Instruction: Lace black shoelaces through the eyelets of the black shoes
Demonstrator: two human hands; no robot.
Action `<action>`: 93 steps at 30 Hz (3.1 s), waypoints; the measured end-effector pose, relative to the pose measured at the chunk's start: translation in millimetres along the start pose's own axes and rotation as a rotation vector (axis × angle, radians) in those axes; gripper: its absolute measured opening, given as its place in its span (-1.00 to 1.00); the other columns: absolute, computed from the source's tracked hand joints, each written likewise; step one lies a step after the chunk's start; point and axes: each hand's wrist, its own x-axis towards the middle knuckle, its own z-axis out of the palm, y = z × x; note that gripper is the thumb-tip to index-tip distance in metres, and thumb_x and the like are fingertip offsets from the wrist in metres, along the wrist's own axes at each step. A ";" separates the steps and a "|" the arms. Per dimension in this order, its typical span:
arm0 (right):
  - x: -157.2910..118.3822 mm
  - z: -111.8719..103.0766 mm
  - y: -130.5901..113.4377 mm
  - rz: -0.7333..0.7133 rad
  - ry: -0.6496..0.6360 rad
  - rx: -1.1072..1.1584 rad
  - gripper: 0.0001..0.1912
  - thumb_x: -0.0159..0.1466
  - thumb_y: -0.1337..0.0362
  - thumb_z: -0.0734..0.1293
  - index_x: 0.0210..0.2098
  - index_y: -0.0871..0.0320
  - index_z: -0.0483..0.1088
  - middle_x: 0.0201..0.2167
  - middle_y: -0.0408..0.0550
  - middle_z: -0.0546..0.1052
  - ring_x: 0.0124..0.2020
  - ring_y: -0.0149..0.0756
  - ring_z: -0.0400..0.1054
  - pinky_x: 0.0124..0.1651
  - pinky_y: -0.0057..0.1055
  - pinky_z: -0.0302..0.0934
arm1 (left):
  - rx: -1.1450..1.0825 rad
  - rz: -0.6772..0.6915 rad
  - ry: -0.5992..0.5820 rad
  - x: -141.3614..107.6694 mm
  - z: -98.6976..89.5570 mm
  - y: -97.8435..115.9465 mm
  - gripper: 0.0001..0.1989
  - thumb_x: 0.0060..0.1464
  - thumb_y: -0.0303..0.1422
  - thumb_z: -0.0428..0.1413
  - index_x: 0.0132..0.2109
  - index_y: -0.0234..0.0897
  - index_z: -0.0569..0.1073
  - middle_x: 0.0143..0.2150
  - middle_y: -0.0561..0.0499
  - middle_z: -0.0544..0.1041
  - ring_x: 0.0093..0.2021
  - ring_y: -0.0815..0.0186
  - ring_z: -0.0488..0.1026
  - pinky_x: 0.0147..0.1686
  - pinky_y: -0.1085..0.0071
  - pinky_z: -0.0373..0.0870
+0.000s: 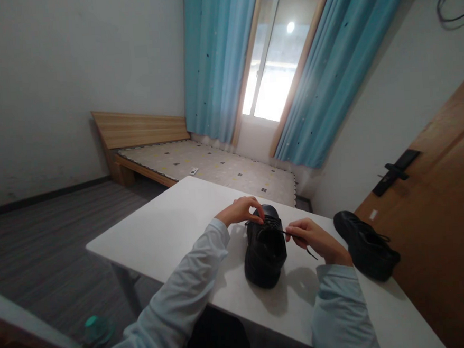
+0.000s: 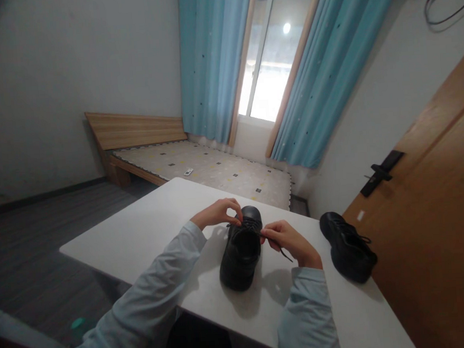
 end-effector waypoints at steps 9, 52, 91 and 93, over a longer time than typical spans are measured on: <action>4.5 9.1 -1.9 -0.085 -0.051 0.114 -0.61 0.16 0.11 0.33 -0.11 0.22 0.50 -0.73 -0.26 0.25 -0.67 -0.53 -0.03 -0.60 -0.50 -0.26 | -0.085 -0.028 -0.071 1.1 2.1 6.5 -0.91 -0.11 -0.46 0.18 -0.35 -0.30 0.51 -0.36 0.03 0.54 -0.27 0.35 0.44 -0.20 0.47 0.30; 26.7 25.3 -5.5 0.053 0.277 0.343 -0.44 -0.07 0.06 0.44 -0.14 0.28 0.50 -0.69 -0.24 0.31 -0.75 -0.61 -0.01 -0.67 -0.56 -0.34 | 0.415 0.130 0.119 2.4 8.5 6.1 -0.80 -0.01 -0.51 0.12 -0.28 -0.17 0.60 -0.21 0.03 0.56 -0.30 0.40 0.49 -0.27 0.55 0.30; 25.4 23.1 -4.9 -0.209 0.419 -0.286 -0.75 0.06 0.17 0.37 -0.36 0.21 0.54 -0.59 -0.09 0.46 -0.56 -0.34 0.25 -0.48 -0.43 0.11 | -0.603 -0.279 -0.012 6.8 26.8 14.0 -0.87 -0.19 -0.43 0.23 -0.42 -0.42 0.50 -0.46 0.06 0.49 -0.40 0.43 0.38 -0.26 0.46 0.27; 25.8 23.6 -5.7 -0.220 0.429 -0.281 -0.79 0.05 0.18 0.37 -0.42 0.22 0.51 -0.60 -0.10 0.44 -0.55 -0.35 0.26 -0.46 -0.42 0.13 | -0.566 -0.255 -0.014 6.8 25.4 14.4 -0.88 -0.17 -0.44 0.21 -0.40 -0.42 0.50 -0.47 0.07 0.48 -0.42 0.44 0.36 -0.29 0.47 0.26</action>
